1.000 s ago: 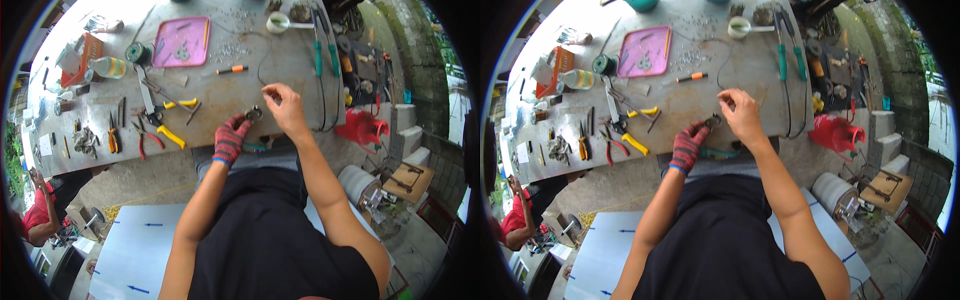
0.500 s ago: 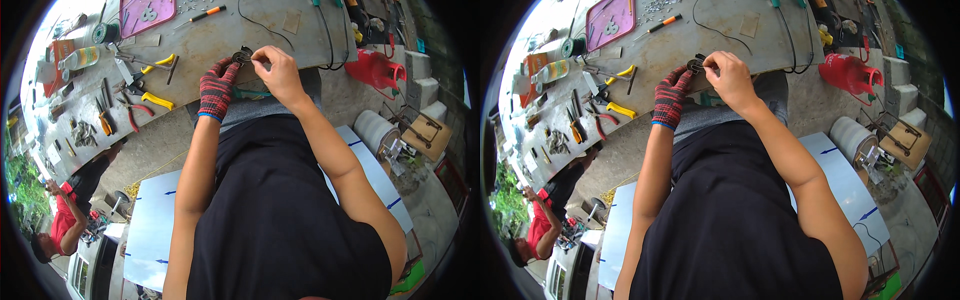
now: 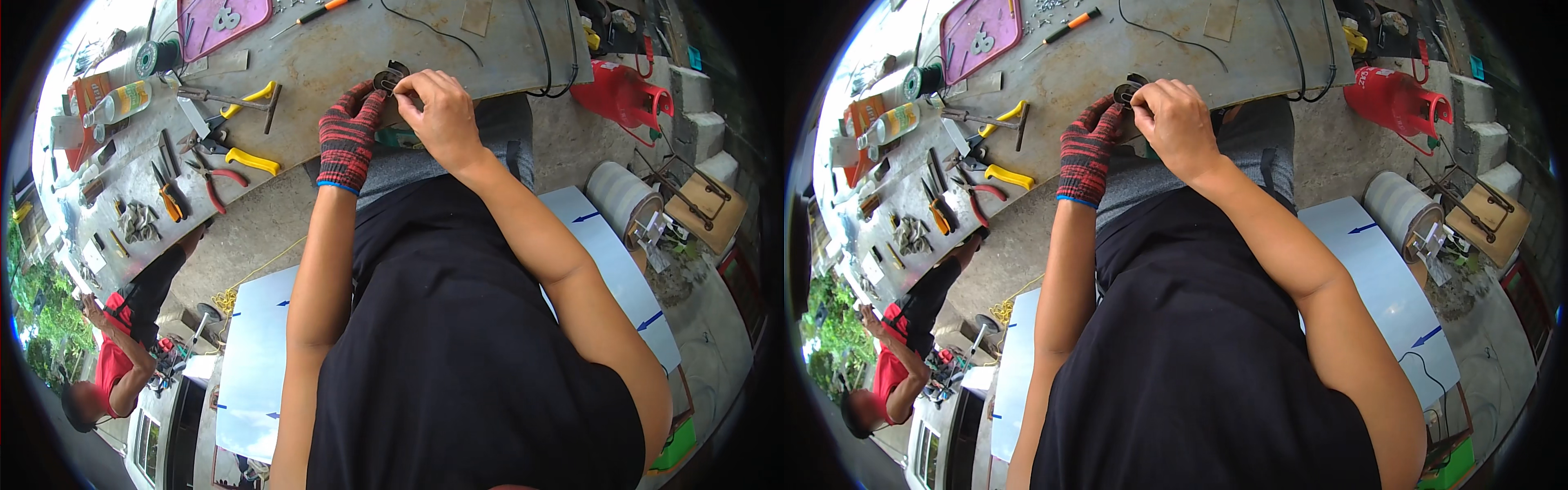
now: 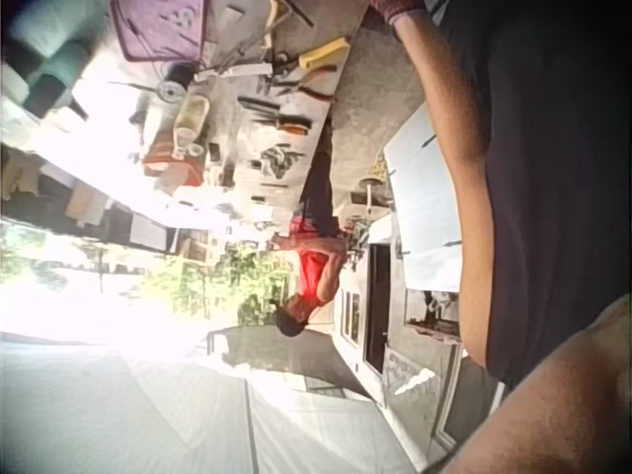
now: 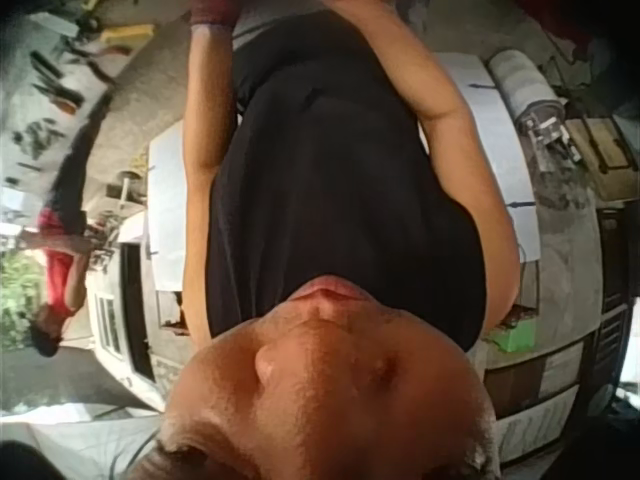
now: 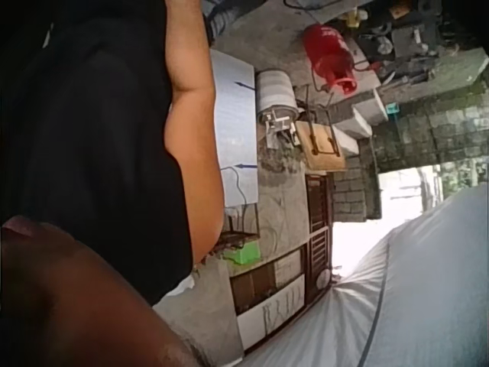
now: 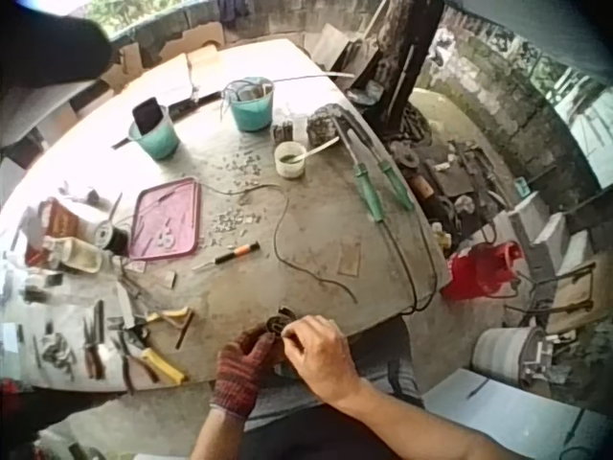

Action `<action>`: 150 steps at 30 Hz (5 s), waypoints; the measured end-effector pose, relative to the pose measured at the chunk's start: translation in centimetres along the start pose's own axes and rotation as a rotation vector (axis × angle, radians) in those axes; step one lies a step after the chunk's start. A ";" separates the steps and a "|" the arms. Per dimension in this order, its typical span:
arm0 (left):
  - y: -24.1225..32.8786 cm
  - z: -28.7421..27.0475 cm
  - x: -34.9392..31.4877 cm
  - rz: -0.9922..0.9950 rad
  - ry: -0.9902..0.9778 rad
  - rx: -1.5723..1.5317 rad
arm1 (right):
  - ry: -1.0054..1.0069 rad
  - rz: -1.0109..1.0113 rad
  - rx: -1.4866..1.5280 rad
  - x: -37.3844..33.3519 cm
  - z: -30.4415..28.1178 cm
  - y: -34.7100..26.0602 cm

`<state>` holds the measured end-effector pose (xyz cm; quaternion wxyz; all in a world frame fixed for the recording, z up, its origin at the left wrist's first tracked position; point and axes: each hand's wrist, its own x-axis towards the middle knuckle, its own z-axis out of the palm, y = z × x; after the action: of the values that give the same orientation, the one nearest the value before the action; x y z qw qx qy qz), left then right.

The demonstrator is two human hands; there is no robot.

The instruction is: The person assembles a metal hook by inserting a pin and securing it with a cotter pin. They use a file to smooth the hook's edges and a screwdriver to adjust the pin. The person also wipes the hook with a cloth and applies a substance from a small container.

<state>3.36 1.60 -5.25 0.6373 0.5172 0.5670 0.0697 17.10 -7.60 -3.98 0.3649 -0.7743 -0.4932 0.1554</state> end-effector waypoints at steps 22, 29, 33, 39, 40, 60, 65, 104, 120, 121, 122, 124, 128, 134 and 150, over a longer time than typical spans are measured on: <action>0.5 0.0 -0.1 -0.007 0.015 0.051 | 0.002 0.085 -0.135 0.1 1.2 -0.8; 0.2 0.0 0.1 -0.022 0.006 0.017 | -0.044 0.130 -0.163 0.3 1.2 -1.0; 0.0 0.0 0.3 -0.036 0.008 -0.017 | -0.010 0.113 -0.077 0.1 1.3 -0.5; 1.5 0.2 -0.7 -0.064 0.003 -0.085 | 0.053 0.206 0.079 -0.2 -1.4 0.5; 1.4 0.1 -0.6 -0.066 0.003 -0.082 | 0.064 0.221 0.084 -0.2 -2.1 0.7; -0.2 -0.1 -0.5 0.013 -0.033 -0.147 | 0.370 0.250 0.147 10.7 -7.2 3.4; -0.1 0.0 -0.6 0.006 -0.002 -0.126 | 0.443 0.276 0.223 18.1 -6.0 6.1; 1.0 0.2 -0.7 -0.044 -0.010 -0.055 | 0.485 -0.167 -0.211 22.0 -7.4 3.4; 0.7 0.4 -0.5 -0.021 -0.022 -0.125 | 0.237 -0.066 -0.006 -0.6 -8.7 -6.0; 0.6 0.4 -0.5 -0.014 -0.022 -0.129 | 0.232 -0.071 0.017 -1.3 -7.9 -5.8; 0.7 0.3 -0.5 -0.004 -0.024 -0.135 | 0.229 -0.078 0.038 -1.9 -7.4 -5.7; 0.6 0.2 -0.4 -0.011 -0.031 -0.130 | 0.235 -0.105 0.013 -2.4 -6.6 -5.4; 1.0 0.2 -0.4 -0.013 -0.021 -0.105 | 0.221 -0.160 -0.043 -2.4 -5.3 -4.7; 0.7 0.1 -0.2 -0.012 -0.026 -0.113 | 0.185 -0.214 -0.151 -2.7 -4.1 -4.8; -0.1 0.2 0.3 0.018 -0.040 -0.111 | 0.078 -0.140 -0.128 -1.8 -2.9 -5.6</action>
<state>3.55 1.67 -5.55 0.6755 0.4874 0.5449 0.0963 14.38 -8.96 1.82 0.3436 -0.7650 -0.5405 0.0674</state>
